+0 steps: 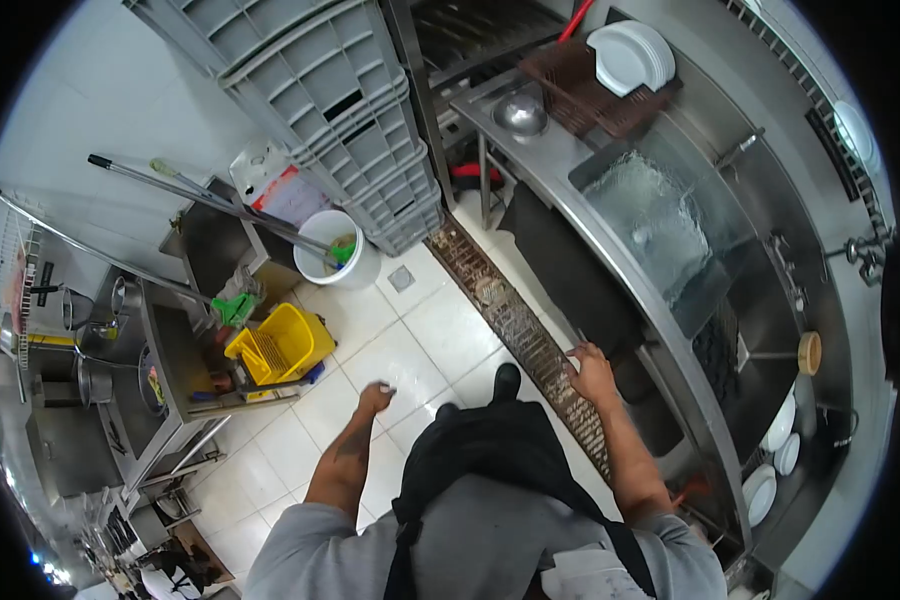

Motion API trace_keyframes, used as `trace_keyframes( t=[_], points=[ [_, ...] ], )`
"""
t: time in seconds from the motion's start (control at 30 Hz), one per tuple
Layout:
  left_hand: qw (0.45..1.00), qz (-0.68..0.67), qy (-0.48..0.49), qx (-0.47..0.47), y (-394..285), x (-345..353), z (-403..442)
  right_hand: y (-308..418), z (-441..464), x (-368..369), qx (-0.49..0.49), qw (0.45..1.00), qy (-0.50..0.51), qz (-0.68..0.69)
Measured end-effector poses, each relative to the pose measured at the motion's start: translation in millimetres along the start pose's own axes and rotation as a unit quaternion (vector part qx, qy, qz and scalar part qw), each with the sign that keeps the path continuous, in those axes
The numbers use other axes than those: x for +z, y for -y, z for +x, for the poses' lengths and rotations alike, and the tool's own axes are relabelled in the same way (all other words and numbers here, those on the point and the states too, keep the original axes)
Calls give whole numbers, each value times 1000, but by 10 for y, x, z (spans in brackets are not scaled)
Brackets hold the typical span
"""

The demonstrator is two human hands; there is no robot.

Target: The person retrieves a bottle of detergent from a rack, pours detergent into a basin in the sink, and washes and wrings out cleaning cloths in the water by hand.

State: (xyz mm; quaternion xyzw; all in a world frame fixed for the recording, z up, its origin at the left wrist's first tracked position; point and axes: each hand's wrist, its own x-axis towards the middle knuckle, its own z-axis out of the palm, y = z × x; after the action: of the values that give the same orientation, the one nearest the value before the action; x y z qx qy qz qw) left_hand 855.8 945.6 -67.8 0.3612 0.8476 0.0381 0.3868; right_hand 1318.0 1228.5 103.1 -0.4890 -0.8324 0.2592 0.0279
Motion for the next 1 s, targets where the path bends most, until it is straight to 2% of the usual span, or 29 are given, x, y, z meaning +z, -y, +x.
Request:
trace_keyframes(
  t=[0.13, 0.2, 0.3, 0.37, 0.4, 0.47, 0.53, 0.6, 0.63, 0.67, 0.7, 0.73, 0.8, 0.87, 0.9, 1.0],
  points=[
    [999, 0, 26, -40, 2, 136, -225, 236, 984, -658, -23, 994, -34, 101],
    [997, -23, 22, -76, -69, 120, -290, 308, 1426, -824, -125, 981, -113, 92],
    [997, -46, 9, -63, -156, 98, -221, 562, 1963, -1157, -82, 984, -112, 116],
    [995, -72, 13, -63, -172, 40, -79, 614, 2288, -1225, -125, 966, -222, 48],
    [997, -67, 2, -50, -196, 15, -15, 642, 2413, -1239, -124, 966, -224, 47],
    [992, -104, 28, -66, -207, -74, 174, 708, 2628, -1234, -47, 964, -255, -61],
    [990, -87, 66, -87, -156, -147, 510, 550, 2789, -1091, -4, 974, -221, -52],
    [998, -40, 53, -15, 11, -251, 798, 530, 2981, -812, -13, 967, -232, -99],
    [998, -33, 43, -19, 48, -251, 947, 539, 3013, -750, 19, 968, -227, -105],
    [999, -9, 32, -31, -32, -344, 1102, 676, 3020, -804, 39, 964, -222, -144],
    [999, 20, 37, -21, -159, -499, 1243, 554, 3048, -777, 0, 950, -251, -184],
    [999, 18, 34, -10, -246, -624, 1449, 595, 3049, -843, 66, 960, -211, -174],
    [999, -36, -13, 24, -460, -960, 1795, 665, 3056, -886, 87, 952, -196, -216],
    [996, -84, -24, 13, -742, -1324, 2075, 713, 3053, -915, 73, 956, -184, -215],
    [991, -95, -85, 51, -692, -1231, 2333, 699, 3060, -875, 73, 958, -178, -212],
    [988, -94, -87, 85, -950, -1427, 2677, 389, 3113, -735, 28, 956, -187, -223]
  ],
)
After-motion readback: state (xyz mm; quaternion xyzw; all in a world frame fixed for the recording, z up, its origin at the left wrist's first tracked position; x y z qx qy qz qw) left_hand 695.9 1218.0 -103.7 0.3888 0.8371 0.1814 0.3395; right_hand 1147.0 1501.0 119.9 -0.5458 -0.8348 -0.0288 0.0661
